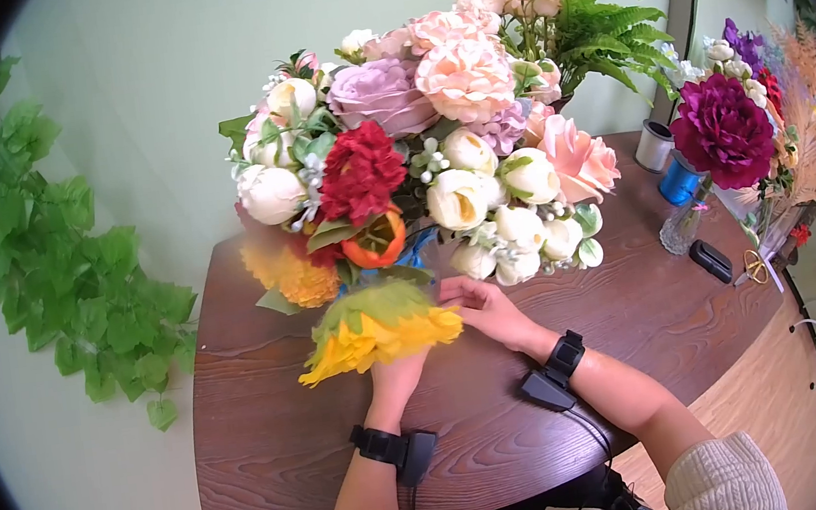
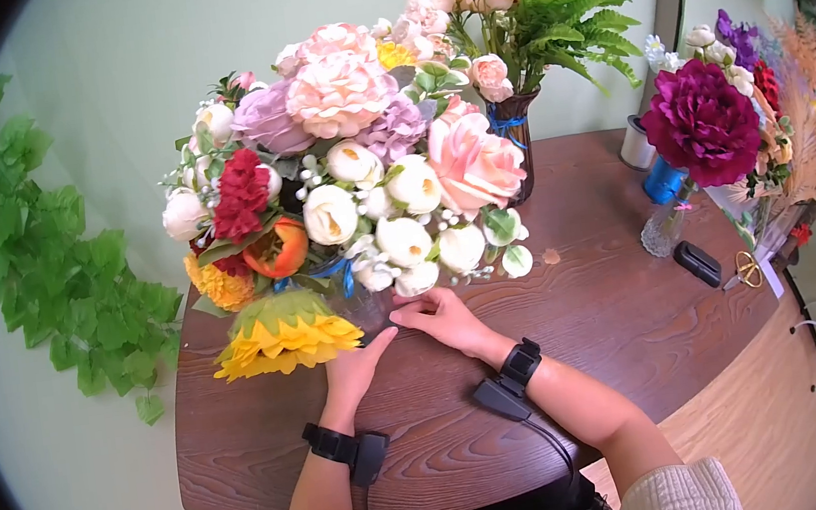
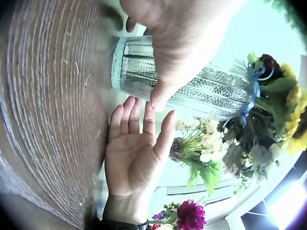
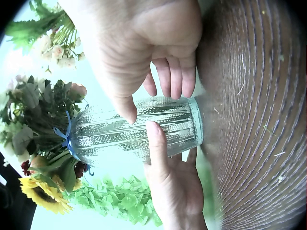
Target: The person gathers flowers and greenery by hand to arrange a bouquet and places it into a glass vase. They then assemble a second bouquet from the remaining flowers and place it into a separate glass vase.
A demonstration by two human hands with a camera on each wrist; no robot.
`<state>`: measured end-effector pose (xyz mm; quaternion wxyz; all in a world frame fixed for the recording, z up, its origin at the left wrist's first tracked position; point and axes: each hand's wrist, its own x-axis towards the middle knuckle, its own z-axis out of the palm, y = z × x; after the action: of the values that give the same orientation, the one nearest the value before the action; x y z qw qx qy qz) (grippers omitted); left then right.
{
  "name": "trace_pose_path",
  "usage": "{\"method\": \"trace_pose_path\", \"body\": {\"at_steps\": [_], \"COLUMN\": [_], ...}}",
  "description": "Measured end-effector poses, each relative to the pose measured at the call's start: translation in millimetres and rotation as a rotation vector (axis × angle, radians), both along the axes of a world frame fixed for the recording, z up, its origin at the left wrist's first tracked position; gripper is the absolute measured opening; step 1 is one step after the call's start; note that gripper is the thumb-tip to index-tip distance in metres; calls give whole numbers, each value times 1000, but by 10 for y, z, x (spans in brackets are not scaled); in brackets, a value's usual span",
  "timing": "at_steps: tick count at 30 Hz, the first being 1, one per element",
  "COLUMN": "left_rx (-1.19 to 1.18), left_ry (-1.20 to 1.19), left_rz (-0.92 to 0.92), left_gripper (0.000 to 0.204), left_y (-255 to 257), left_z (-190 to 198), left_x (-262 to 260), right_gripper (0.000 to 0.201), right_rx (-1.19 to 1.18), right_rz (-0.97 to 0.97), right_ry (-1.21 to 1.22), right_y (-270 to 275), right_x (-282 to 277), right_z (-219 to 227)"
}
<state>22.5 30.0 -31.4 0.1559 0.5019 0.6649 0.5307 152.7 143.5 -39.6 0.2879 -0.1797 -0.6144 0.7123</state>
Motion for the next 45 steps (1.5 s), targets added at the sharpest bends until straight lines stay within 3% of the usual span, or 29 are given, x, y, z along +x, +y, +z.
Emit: {"method": "trace_pose_path", "body": {"at_steps": [4, 6, 9, 12, 15, 18, 24, 26, 30, 32, 36, 38, 41, 45], "left_rx": [7, 27, -30, 65, 31, 63, 71, 87, 112, 94, 110, 143, 115, 78], "left_ry": [78, 131, 53, 83, 63, 5, 89, 46, -40, -23, -33, -95, -87, -43], "left_rz": [-68, -68, -38, -7, -27, -27, 48, 103, 119, 128, 136, 162, 159, 161], "left_gripper": [46, 48, 115, 110, 102, 97, 85, 84, 83, 85, 91, 91, 90, 86], "left_y": [27, 78, 150, 69, 31, 45, 59, 65, 67, 75, 98, 122, 73, 68], "left_z": [1, -179, -389, -60, -7, -3, -86, -113, -144, -173, -259, -327, -188, -173], "left_x": [30, -21, -77, 66, 95, 82, 62, 50, 21, -2, -74, -101, -53, -51], "right_gripper": [44, 48, 48, 48, 80, 85, 85, 66, 78, 82, 87, 90, 94, 95], "right_rx": [37, 54, 12, -27, -79, 21, -23, 110, 307, 554, 429, 505, 582, 579], "right_rz": [-42, -67, -127, -135, -124, -147, -137, -154, -127, -179, -57, -91, -147, -267], "right_ry": [12, 55, 44, 12, -69, -87, -29, 8, -23, -32, -95, -30, -224, -237], "right_y": [-33, -68, -104, -41, -91, 7, -118, -167, -132, -47, 52, 135, 219, 335], "right_x": [6, 27, 33, 26, 44, 28, 37, 4, -89, -218, -444, -610, -776, -961], "right_z": [62, 143, 154, 83, 245, 66, 252, 300, 341, 247, 167, 63, 61, 137]}}
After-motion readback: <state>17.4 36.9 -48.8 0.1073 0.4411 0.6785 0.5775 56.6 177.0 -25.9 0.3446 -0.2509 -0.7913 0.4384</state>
